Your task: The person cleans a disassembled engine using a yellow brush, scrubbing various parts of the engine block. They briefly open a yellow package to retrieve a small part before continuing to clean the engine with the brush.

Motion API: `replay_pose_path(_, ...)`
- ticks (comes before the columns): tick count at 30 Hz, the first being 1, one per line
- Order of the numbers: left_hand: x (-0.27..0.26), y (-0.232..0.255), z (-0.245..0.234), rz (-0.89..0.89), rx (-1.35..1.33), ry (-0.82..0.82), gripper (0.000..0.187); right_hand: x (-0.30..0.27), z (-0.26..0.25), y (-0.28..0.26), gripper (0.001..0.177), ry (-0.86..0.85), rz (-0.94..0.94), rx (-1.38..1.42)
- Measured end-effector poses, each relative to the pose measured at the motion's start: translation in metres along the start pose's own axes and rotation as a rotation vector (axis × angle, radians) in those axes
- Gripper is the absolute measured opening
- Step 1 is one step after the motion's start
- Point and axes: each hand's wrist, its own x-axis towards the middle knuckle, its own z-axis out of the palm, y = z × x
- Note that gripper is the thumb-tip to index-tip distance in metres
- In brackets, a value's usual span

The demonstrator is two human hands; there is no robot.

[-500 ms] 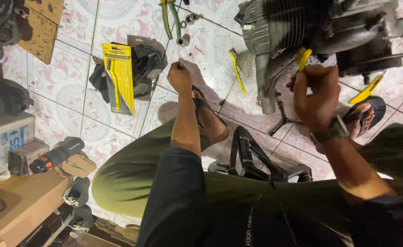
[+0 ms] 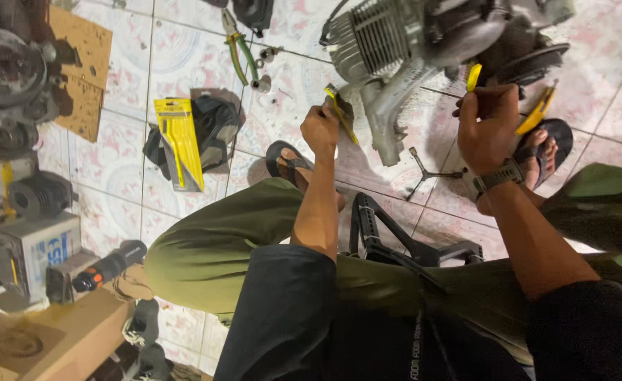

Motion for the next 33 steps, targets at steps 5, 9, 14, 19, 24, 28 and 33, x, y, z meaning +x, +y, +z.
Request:
replay_pose_path(5, -0.023, 0.042, -0.016, 0.095, -0.165, 0.094, 0.022, -0.016, -0.014, 0.035, 0.019, 0.136, 0.032, -0.408)
replay_pose_path(9, -0.039, 0.059, -0.014, 0.197, -0.213, 0.165, 0.043, -0.053, -0.027, 0.114, 0.025, 0.118, -0.047, -0.781)
replay_pose_path(14, -0.051, 0.085, -0.017, 0.347, -0.267, 0.149, 0.039, -0.071, -0.034, 0.162, 0.024, -0.387, 0.402, -0.911)
replay_pose_path(19, -0.060, 0.093, -0.019, 0.381, -0.296, 0.064, 0.034, -0.093, -0.020, 0.260, 0.043, -1.083, 0.110, -1.265)
replay_pose_path(24, -0.066, 0.096, -0.021, 0.335, -0.248, 0.007, 0.031, -0.111, -0.013, 0.225, 0.028, -0.279, -0.339, -1.127)
replay_pose_path(28, -0.070, 0.100, -0.027, 0.331, -0.242, -0.013, 0.033, -0.142, 0.004, 0.239, 0.036, -0.723, -0.160, -0.987)
replay_pose_path(33, -0.073, 0.104, -0.032, 0.357, -0.228, -0.111, 0.035, -0.170, 0.020, 0.256, 0.022, -0.671, -0.189, -1.130)
